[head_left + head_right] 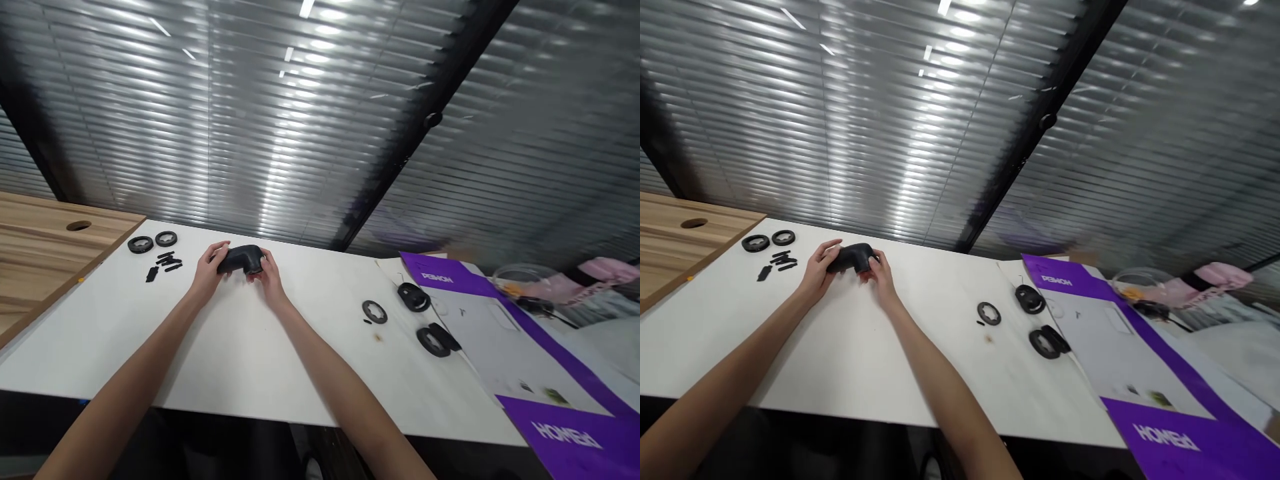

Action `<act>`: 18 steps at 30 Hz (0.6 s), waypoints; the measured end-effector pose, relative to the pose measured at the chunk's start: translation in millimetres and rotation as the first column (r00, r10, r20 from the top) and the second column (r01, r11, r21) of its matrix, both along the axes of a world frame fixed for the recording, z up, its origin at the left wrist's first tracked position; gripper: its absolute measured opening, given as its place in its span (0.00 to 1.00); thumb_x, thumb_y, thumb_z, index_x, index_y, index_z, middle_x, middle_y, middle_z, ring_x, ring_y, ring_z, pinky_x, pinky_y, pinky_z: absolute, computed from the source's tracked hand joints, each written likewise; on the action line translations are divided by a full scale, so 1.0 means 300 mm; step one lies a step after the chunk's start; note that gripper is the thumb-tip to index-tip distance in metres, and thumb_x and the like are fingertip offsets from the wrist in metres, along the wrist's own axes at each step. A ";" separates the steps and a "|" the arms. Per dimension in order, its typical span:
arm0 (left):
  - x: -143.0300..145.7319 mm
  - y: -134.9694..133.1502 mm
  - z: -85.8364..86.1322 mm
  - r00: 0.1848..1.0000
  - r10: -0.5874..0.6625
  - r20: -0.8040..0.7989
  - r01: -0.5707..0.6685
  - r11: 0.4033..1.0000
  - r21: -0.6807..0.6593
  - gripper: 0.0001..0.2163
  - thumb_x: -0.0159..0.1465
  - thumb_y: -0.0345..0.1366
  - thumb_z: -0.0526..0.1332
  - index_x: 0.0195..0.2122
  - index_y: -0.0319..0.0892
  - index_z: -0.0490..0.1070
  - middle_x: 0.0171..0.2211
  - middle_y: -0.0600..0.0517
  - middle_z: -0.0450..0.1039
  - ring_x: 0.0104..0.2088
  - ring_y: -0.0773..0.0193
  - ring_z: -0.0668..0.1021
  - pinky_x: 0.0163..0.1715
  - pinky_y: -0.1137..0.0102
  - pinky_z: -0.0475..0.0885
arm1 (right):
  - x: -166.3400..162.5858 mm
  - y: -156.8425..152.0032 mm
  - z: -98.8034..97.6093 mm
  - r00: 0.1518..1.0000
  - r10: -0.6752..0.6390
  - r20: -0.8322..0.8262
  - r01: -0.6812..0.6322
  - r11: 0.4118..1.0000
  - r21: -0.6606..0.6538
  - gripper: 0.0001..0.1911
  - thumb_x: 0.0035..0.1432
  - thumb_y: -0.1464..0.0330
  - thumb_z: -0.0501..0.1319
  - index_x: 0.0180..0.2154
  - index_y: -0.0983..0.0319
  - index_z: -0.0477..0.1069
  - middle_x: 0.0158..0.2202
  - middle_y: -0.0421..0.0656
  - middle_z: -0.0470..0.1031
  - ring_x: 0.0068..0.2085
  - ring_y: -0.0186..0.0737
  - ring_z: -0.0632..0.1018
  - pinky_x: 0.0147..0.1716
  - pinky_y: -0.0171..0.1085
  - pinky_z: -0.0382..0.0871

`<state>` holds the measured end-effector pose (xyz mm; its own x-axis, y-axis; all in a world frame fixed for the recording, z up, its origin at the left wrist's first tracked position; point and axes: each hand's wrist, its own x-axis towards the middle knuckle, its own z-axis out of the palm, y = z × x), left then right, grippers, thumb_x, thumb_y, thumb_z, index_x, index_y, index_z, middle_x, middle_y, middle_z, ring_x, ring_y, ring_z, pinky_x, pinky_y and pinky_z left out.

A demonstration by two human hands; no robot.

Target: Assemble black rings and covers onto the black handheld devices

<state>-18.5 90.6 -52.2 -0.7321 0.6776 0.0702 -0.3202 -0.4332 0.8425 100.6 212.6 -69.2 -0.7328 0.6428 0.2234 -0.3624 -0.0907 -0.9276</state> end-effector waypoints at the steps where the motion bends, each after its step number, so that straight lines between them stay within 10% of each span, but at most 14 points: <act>1: 0.003 0.003 0.007 0.999 -0.025 0.021 0.025 1.000 -0.003 0.18 0.63 0.44 0.76 0.49 0.41 0.79 0.35 0.52 0.76 0.28 0.67 0.75 0.24 0.75 0.72 | 0.001 0.001 0.002 1.000 -0.006 -0.004 0.006 1.000 0.003 0.34 0.52 0.40 0.71 0.49 0.56 0.73 0.31 0.38 0.78 0.25 0.38 0.76 0.28 0.39 0.69; 8: 0.007 -0.002 0.016 0.949 -0.265 0.172 0.275 0.961 -0.038 0.17 0.78 0.40 0.56 0.54 0.30 0.77 0.34 0.41 0.80 0.24 0.58 0.80 0.17 0.69 0.73 | -0.025 0.027 -0.011 0.995 -0.100 0.006 0.100 0.993 -0.061 0.48 0.57 0.30 0.59 0.60 0.62 0.76 0.26 0.36 0.74 0.23 0.37 0.71 0.25 0.38 0.66; 18: 0.046 -0.055 0.080 0.901 -0.347 0.261 0.358 0.934 0.007 0.24 0.80 0.41 0.50 0.66 0.31 0.73 0.30 0.45 0.79 0.14 0.64 0.73 0.10 0.72 0.67 | -0.015 0.009 0.023 0.973 -0.118 0.199 0.112 0.993 0.044 0.55 0.64 0.28 0.49 0.57 0.71 0.82 0.13 0.31 0.58 0.16 0.33 0.57 0.18 0.35 0.48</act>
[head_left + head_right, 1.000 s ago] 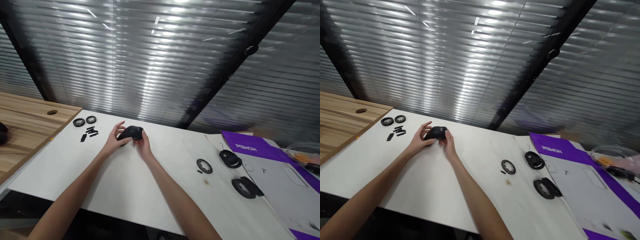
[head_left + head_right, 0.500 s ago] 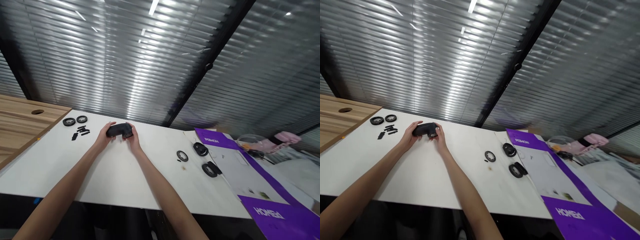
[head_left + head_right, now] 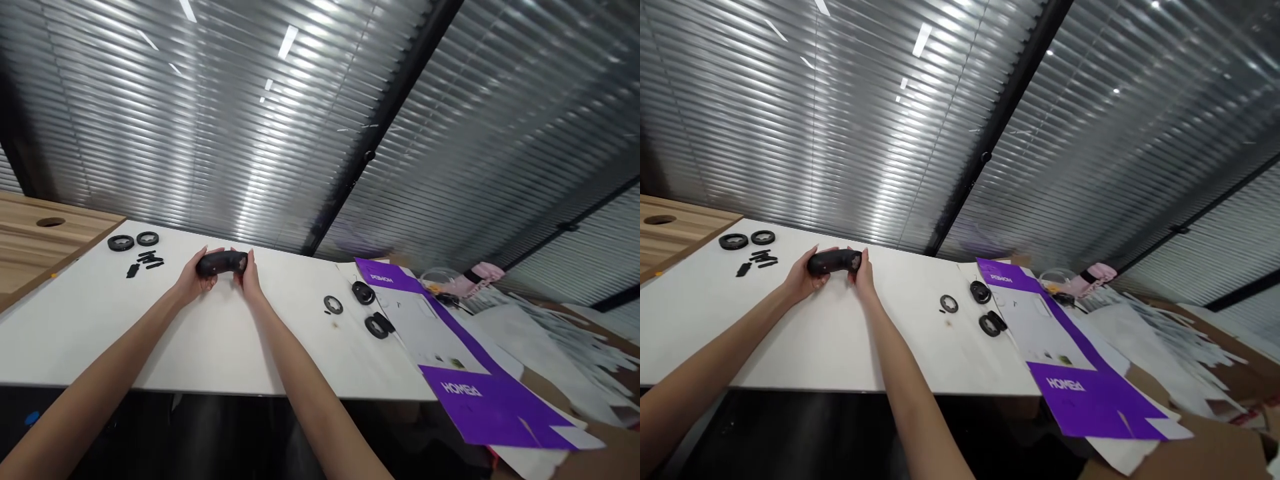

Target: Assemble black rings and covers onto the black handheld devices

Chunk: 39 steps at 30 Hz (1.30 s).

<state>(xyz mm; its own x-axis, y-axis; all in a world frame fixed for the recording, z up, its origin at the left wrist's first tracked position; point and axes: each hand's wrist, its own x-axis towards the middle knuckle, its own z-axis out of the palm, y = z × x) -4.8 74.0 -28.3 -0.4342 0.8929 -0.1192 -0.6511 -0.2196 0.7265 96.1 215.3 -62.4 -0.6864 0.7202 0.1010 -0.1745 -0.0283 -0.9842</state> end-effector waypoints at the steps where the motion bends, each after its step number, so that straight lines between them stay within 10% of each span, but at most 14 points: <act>1: 0.005 -0.003 0.007 1.000 0.000 0.014 0.000 1.000 -0.004 0.24 0.80 0.41 0.50 0.67 0.30 0.72 0.30 0.45 0.79 0.14 0.63 0.72 0.09 0.71 0.67 | 0.005 -0.002 0.000 1.000 0.005 0.015 -0.005 1.000 0.014 0.55 0.64 0.28 0.48 0.56 0.71 0.83 0.12 0.31 0.57 0.16 0.33 0.57 0.18 0.34 0.48; 10: 0.003 0.008 -0.007 0.985 0.051 0.164 -0.052 0.999 -0.001 0.29 0.71 0.35 0.51 0.72 0.33 0.68 0.29 0.47 0.77 0.13 0.65 0.69 0.07 0.73 0.63 | 0.033 -0.040 0.007 0.999 -0.036 -0.001 0.036 0.994 0.100 0.46 0.59 0.36 0.63 0.66 0.61 0.73 0.16 0.31 0.64 0.19 0.37 0.66 0.22 0.36 0.57; 16: -0.014 0.011 -0.038 0.971 0.004 0.239 0.004 0.999 -0.032 0.27 0.71 0.37 0.51 0.69 0.34 0.71 0.29 0.47 0.74 0.12 0.69 0.65 0.06 0.77 0.56 | 0.054 -0.082 0.013 0.968 -0.249 0.010 0.241 0.945 0.220 0.35 0.48 0.49 0.77 0.54 0.57 0.76 0.19 0.28 0.60 0.24 0.35 0.62 0.26 0.36 0.58; 39: -0.027 -0.035 -0.010 0.958 -0.003 0.287 0.023 0.997 -0.069 0.27 0.69 0.35 0.53 0.67 0.37 0.72 0.25 0.52 0.67 0.11 0.71 0.62 0.05 0.81 0.51 | 0.086 -0.062 0.036 0.995 0.069 -0.066 -0.054 0.978 0.203 0.31 0.52 0.58 0.78 0.56 0.55 0.77 0.42 0.40 0.77 0.41 0.39 0.77 0.48 0.39 0.76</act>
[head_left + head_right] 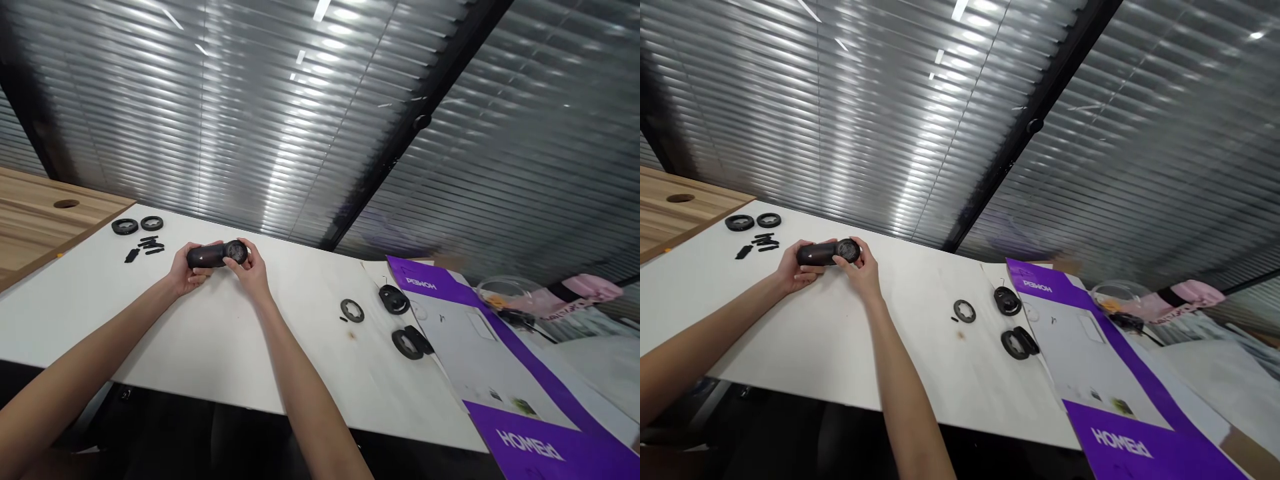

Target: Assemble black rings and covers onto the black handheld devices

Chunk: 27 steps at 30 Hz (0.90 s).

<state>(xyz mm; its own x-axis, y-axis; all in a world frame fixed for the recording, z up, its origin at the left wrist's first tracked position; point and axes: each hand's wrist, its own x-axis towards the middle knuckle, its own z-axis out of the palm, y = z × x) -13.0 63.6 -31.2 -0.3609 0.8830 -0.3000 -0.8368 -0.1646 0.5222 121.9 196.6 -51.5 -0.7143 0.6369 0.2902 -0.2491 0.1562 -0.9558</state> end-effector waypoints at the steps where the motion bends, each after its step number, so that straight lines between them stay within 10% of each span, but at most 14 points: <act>1: 0.000 0.001 0.000 1.000 -0.001 -0.001 0.001 1.000 -0.002 0.27 0.69 0.35 0.53 0.68 0.37 0.72 0.25 0.52 0.67 0.11 0.71 0.62 0.05 0.81 0.52 | 0.002 0.001 0.001 1.000 0.004 0.007 -0.004 1.000 0.004 0.30 0.53 0.58 0.78 0.57 0.55 0.77 0.41 0.40 0.76 0.41 0.39 0.77 0.48 0.39 0.76; 27: 0.063 0.016 0.012 0.937 0.130 -0.326 -0.127 0.991 0.029 0.24 0.68 0.39 0.57 0.63 0.37 0.74 0.29 0.50 0.72 0.15 0.65 0.69 0.10 0.72 0.64 | -0.007 0.095 -0.075 0.988 0.021 0.154 -0.040 0.992 0.120 0.37 0.64 0.44 0.68 0.67 0.52 0.68 0.33 0.35 0.68 0.34 0.38 0.69 0.39 0.39 0.65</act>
